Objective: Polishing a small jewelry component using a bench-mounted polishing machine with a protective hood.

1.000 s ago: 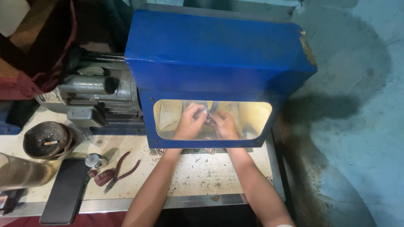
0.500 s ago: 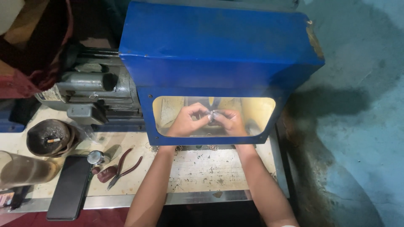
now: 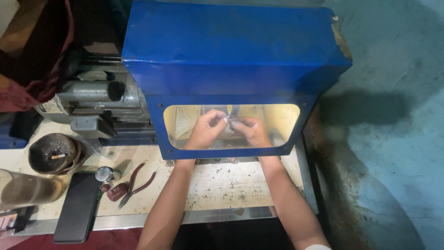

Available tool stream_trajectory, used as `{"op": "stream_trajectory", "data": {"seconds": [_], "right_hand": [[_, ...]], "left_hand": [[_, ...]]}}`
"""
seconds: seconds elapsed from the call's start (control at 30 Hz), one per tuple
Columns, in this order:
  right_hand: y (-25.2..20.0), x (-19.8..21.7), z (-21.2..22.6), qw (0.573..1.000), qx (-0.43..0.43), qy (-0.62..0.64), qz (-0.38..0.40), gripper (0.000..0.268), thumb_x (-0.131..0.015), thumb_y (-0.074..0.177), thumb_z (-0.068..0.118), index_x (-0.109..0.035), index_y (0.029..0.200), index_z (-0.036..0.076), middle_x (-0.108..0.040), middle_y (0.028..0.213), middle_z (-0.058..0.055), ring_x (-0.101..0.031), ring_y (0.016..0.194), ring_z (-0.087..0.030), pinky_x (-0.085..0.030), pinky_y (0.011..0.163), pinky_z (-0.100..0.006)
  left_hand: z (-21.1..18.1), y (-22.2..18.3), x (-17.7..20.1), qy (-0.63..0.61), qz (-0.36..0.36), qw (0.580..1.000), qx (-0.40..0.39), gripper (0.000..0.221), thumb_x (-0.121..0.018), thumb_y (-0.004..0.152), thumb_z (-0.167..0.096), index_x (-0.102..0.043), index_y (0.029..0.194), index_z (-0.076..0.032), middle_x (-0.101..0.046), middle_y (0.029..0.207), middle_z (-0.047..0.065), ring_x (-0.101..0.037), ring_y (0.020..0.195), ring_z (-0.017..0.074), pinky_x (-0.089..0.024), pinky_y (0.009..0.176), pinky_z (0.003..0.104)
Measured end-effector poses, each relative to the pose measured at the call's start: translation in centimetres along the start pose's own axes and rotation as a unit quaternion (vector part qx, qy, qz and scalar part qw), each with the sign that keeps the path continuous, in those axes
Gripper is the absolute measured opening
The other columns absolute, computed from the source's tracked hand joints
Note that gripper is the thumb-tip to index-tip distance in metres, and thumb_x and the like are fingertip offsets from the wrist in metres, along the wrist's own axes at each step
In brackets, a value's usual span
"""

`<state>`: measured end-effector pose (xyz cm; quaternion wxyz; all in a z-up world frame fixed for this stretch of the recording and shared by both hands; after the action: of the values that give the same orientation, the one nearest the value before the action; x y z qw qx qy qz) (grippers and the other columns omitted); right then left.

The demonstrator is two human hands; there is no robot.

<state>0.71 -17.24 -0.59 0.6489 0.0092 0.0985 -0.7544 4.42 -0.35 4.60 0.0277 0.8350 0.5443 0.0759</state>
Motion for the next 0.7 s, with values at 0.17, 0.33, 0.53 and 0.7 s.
{"op": "stream_trajectory", "data": {"seconds": [0.17,0.33,0.53,0.7], "right_hand": [[1.3,-0.4,-1.3,0.997,0.014,0.033,-0.069,0.012,-0.083,0.086,0.008,-0.077,0.090,-0.001,-0.074,0.073,-0.015,-0.075,0.073,-0.022,-0.064,0.074,-0.043],[0.3,-0.9,-0.8,0.991,0.017,0.083,-0.100,0.009,-0.083,0.084,0.004,-0.077,0.086,-0.002,-0.072,0.069,-0.018,-0.077,0.071,-0.025,-0.066,0.073,-0.045],[0.6,-2.5,-1.4,0.978,-0.016,0.189,-0.091,0.006,-0.080,0.084,-0.001,-0.076,0.088,-0.003,-0.073,0.075,-0.019,-0.076,0.074,-0.028,-0.066,0.068,-0.047],[1.3,-0.8,-2.4,0.994,-0.013,0.033,-0.103,0.029,-0.079,0.092,0.020,-0.075,0.106,-0.004,-0.075,0.094,-0.018,-0.075,0.091,-0.027,-0.064,0.076,-0.049]], "left_hand": [[4.1,1.0,-1.3,-0.087,-0.049,0.992,0.071,0.013,-0.067,0.098,-0.020,-0.073,0.106,-0.011,-0.064,0.083,-0.003,-0.057,0.076,0.0073,-0.050,0.072,0.024],[7.8,1.1,-3.2,-0.257,-0.070,0.950,0.161,0.015,-0.067,0.096,-0.015,-0.071,0.108,-0.007,-0.065,0.080,-0.002,-0.063,0.073,0.0087,-0.056,0.067,0.025],[7.0,1.0,-2.6,-0.309,-0.108,0.929,0.171,0.015,-0.064,0.097,-0.016,-0.068,0.109,-0.008,-0.067,0.087,-0.002,-0.064,0.080,0.0087,-0.055,0.069,0.024],[4.9,0.8,-0.1,-0.212,-0.105,0.961,0.143,0.014,-0.069,0.093,-0.016,-0.071,0.105,-0.009,-0.071,0.089,0.003,-0.066,0.086,0.0120,-0.056,0.078,0.027]]}}
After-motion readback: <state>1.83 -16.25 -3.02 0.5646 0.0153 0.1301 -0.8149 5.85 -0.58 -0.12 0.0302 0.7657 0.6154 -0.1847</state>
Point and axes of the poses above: each hand's wrist, its own y-axis towards the middle knuckle, its own x-axis out of the back of the hand, z = x × y, the point moved 5 cm from there along y, towards the middle knuckle
